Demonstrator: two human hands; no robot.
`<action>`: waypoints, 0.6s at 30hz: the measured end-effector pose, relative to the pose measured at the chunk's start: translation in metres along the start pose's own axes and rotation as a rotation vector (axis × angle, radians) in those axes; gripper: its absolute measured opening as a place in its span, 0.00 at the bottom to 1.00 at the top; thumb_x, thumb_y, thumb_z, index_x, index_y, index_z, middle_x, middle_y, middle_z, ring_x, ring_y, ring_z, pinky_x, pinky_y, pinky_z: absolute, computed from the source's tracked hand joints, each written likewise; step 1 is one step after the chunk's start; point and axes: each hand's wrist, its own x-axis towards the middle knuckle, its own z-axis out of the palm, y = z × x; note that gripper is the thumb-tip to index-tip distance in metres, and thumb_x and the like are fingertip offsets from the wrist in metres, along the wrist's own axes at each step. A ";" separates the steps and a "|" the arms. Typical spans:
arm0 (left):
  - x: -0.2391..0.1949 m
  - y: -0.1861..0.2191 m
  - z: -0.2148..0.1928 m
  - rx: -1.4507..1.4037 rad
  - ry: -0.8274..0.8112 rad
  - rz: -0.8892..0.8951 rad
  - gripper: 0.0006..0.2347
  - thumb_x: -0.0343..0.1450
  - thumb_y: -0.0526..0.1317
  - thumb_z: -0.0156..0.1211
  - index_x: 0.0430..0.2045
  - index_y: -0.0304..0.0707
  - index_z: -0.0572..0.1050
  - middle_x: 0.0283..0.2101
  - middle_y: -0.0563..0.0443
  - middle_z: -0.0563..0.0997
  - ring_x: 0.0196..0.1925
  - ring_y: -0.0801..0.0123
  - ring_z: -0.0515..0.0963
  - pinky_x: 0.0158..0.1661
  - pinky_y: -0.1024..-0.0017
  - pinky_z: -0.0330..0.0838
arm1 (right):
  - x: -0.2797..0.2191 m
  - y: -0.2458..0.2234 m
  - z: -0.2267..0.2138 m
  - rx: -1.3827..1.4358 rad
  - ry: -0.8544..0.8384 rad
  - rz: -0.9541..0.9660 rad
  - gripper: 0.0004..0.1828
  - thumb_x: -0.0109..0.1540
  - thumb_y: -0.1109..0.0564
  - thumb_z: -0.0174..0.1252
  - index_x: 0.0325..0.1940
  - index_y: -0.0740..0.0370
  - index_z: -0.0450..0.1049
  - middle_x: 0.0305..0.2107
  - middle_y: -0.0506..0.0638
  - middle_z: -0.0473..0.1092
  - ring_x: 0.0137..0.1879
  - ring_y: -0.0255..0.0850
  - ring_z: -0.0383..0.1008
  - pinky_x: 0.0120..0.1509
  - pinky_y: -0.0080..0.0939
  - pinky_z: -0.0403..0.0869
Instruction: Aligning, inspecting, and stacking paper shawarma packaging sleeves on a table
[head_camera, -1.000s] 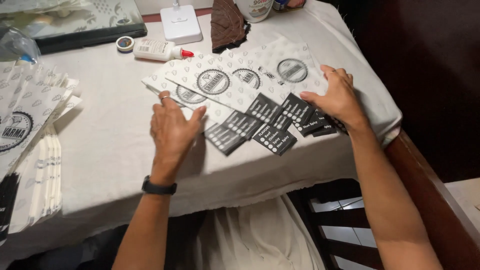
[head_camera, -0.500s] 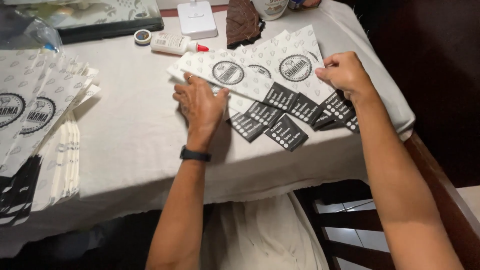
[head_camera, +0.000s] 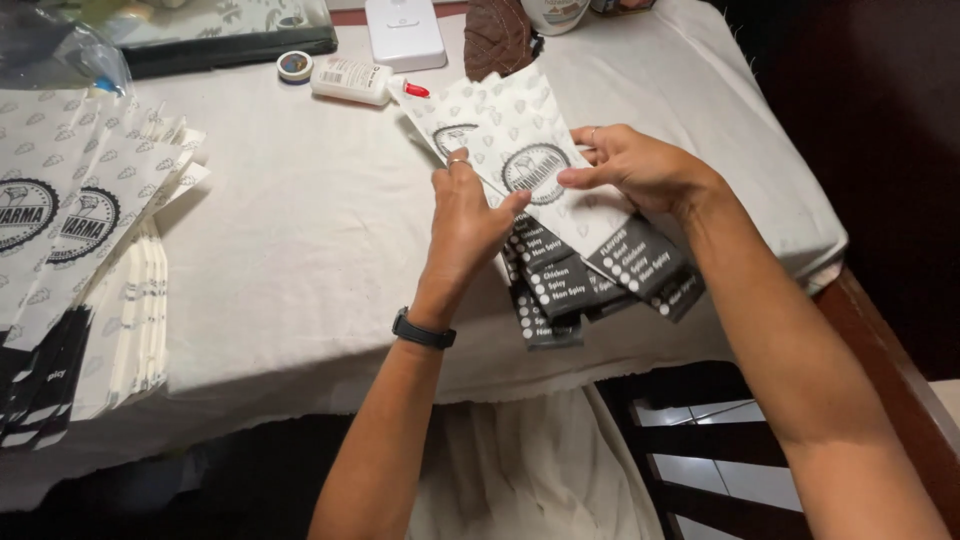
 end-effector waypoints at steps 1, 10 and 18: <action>-0.008 0.006 -0.006 -0.001 0.001 -0.001 0.39 0.68 0.41 0.72 0.65 0.14 0.52 0.57 0.15 0.62 0.65 0.19 0.65 0.61 0.38 0.64 | 0.008 0.012 -0.011 -0.001 -0.001 0.000 0.40 0.59 0.63 0.67 0.73 0.73 0.61 0.42 0.61 0.75 0.43 0.46 0.79 0.44 0.47 0.83; -0.033 0.024 -0.001 -0.283 0.108 -0.007 0.40 0.66 0.38 0.74 0.65 0.13 0.52 0.58 0.07 0.61 0.64 0.13 0.63 0.62 0.35 0.58 | 0.006 0.001 0.030 -0.014 -0.037 -0.158 0.42 0.46 0.74 0.74 0.62 0.79 0.65 0.34 0.62 0.73 0.41 0.53 0.80 0.43 0.51 0.81; -0.012 0.036 0.026 -1.318 0.263 -0.179 0.15 0.53 0.26 0.65 0.26 0.36 0.65 0.21 0.47 0.76 0.23 0.66 0.76 0.28 0.69 0.72 | -0.016 -0.108 0.026 -1.210 0.021 -0.709 0.35 0.55 0.58 0.74 0.61 0.68 0.67 0.44 0.60 0.70 0.48 0.57 0.73 0.47 0.53 0.72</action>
